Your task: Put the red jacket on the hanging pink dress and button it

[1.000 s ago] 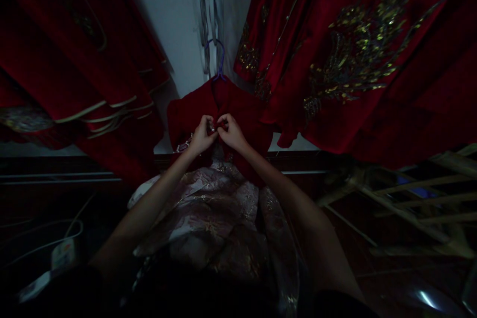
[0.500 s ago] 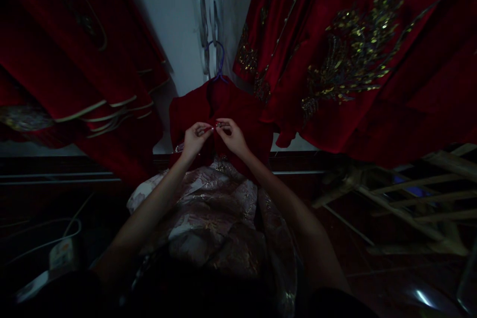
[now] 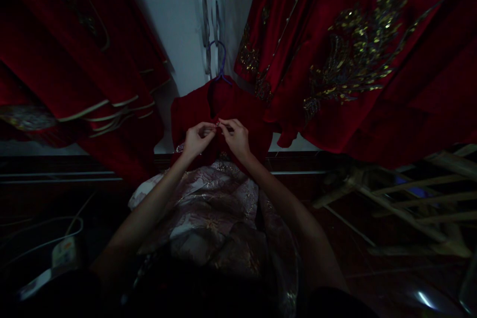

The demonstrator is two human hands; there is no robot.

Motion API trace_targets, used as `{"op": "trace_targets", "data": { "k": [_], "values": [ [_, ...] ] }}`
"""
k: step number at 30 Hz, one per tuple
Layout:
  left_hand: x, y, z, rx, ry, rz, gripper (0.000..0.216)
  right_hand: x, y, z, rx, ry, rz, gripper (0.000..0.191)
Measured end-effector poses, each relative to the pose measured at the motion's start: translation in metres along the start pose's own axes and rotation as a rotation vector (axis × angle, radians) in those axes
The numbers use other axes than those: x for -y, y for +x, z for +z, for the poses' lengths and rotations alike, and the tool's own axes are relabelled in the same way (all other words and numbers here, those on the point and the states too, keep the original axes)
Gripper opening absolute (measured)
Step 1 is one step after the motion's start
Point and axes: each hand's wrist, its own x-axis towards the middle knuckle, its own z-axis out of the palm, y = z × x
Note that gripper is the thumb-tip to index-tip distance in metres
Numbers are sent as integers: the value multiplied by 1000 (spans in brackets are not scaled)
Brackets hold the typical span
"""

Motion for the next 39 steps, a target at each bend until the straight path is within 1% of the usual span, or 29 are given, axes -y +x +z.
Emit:
{"op": "trace_targets", "data": {
  "k": [4,7,11,16,24,31,33,35,37,39],
  "values": [
    [0,2,3,-36,2,-17,19,3,-2,-3,54,36,6,27],
    [1,4,4,-38,45,-4,16,3,-1,-5,62,16,16,30],
    [-2,4,2,-4,71,13,15,0,0,-6,68,27,46,34],
    [-5,4,-3,35,163,56,12,-6,3,-5,71,41,51,34],
    [-6,5,-10,51,307,119,10,-2,7,-2,91,33,34,33],
    [-17,9,-15,123,444,218,7,-2,8,-1,111,43,33,35],
    [-18,7,-12,118,427,225,7,-2,10,0,112,16,24,36],
    [-15,4,-5,94,348,190,8,-4,11,0,113,-24,20,38],
    [-8,-2,5,52,214,133,10,-6,8,0,124,-53,6,43],
    [2,-8,17,18,53,69,15,-10,-1,-1,169,-63,-44,53]
  ]
}}
